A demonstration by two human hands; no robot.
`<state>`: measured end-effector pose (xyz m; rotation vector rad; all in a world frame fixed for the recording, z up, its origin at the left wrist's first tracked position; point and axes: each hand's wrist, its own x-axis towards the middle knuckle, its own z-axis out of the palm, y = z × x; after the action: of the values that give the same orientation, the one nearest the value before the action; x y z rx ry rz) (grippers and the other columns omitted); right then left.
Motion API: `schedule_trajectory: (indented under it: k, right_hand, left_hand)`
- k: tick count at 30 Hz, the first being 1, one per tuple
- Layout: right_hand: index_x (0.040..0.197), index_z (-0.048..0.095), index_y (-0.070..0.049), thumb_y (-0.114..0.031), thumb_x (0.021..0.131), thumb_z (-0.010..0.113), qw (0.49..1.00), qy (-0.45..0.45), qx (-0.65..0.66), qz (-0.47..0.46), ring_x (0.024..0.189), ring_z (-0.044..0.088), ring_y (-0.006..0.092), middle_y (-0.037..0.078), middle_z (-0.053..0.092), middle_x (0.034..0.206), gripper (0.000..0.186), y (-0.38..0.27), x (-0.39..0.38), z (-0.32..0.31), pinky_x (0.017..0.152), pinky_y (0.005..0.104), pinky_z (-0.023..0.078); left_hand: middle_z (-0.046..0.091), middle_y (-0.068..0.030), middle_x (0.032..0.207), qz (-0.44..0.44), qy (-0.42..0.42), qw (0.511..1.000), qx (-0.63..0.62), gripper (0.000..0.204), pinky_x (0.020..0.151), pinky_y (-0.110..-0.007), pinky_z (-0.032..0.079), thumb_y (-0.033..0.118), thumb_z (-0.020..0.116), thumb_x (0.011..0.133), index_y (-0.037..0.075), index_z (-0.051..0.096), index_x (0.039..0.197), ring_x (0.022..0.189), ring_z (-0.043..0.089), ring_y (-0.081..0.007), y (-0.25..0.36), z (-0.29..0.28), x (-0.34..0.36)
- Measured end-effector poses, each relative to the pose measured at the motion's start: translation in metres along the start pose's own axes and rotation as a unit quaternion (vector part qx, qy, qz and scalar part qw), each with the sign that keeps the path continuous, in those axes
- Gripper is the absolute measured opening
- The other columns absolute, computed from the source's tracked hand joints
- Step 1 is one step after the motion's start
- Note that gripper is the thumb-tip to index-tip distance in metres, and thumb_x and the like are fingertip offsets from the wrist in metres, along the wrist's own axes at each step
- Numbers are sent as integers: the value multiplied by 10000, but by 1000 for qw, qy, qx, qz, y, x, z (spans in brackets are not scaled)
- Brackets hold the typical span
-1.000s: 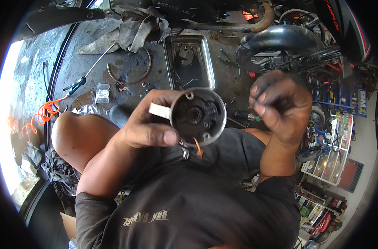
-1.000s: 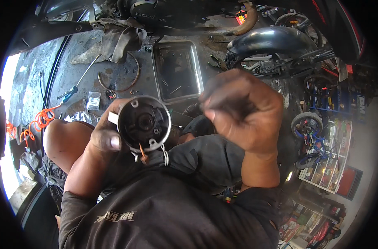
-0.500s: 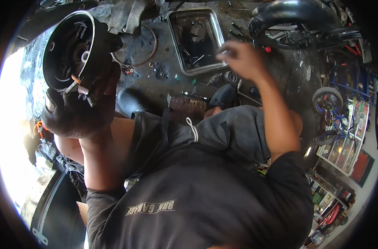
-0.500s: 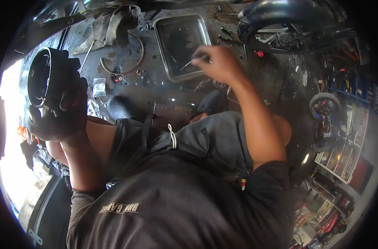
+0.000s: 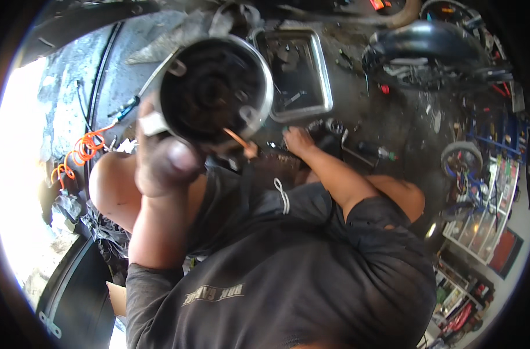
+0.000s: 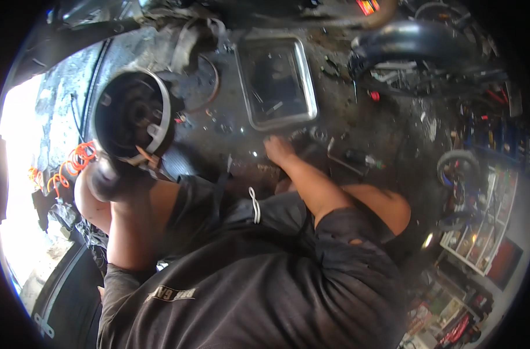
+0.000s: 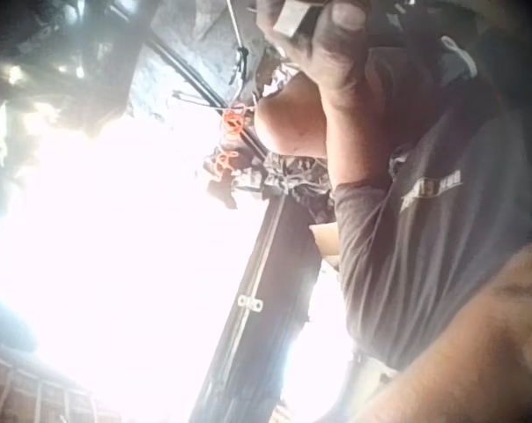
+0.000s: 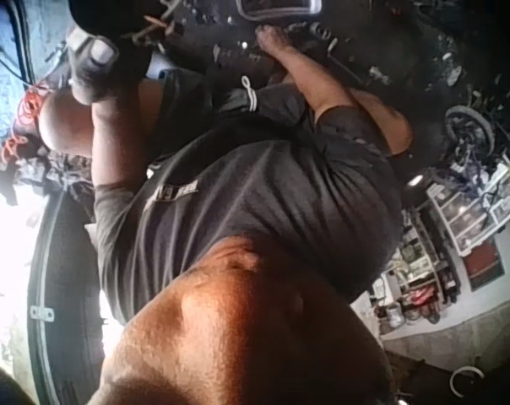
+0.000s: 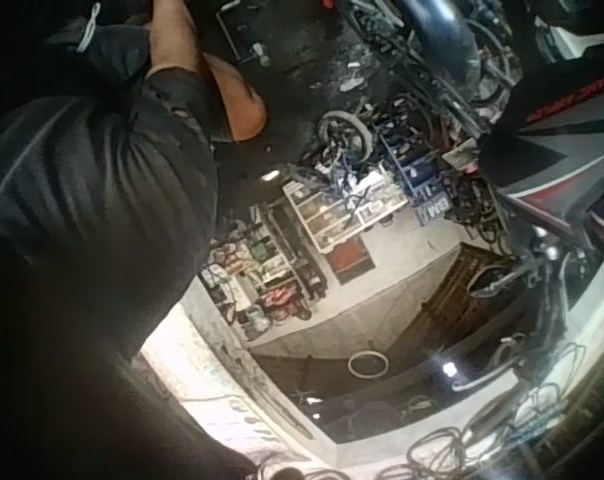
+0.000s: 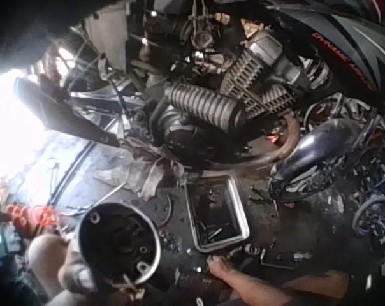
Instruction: The person assembles a motorcycle starter motor by hand, inserting internal components and wires into the housing, using a screwdriver to secure parts, and stripping a wire with a utility knife.
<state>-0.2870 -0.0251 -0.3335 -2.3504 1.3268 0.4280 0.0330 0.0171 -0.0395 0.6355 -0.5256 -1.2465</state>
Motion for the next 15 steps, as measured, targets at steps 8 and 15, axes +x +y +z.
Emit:
schedule_trajectory:
  k: [8,15]
  right_hand:
    - [969,658,-129,-159,884,508,989,-40,-121,-79,923,660,326,150,612,1010,175,7,2,8,744,459,561]
    - [878,662,-136,-197,837,564,968,-1,-153,-199,927,624,281,76,552,1037,122,5,7,-10,681,414,551]
  left_hand:
    - [669,-159,1031,-117,-165,979,7,777,825,-321,531,287,797,589,-113,550,1208,905,665,-213,11,23,23]
    - [672,-148,1003,-162,-203,963,-71,758,782,-290,532,307,780,586,-121,567,1174,867,664,-194,8,22,21]
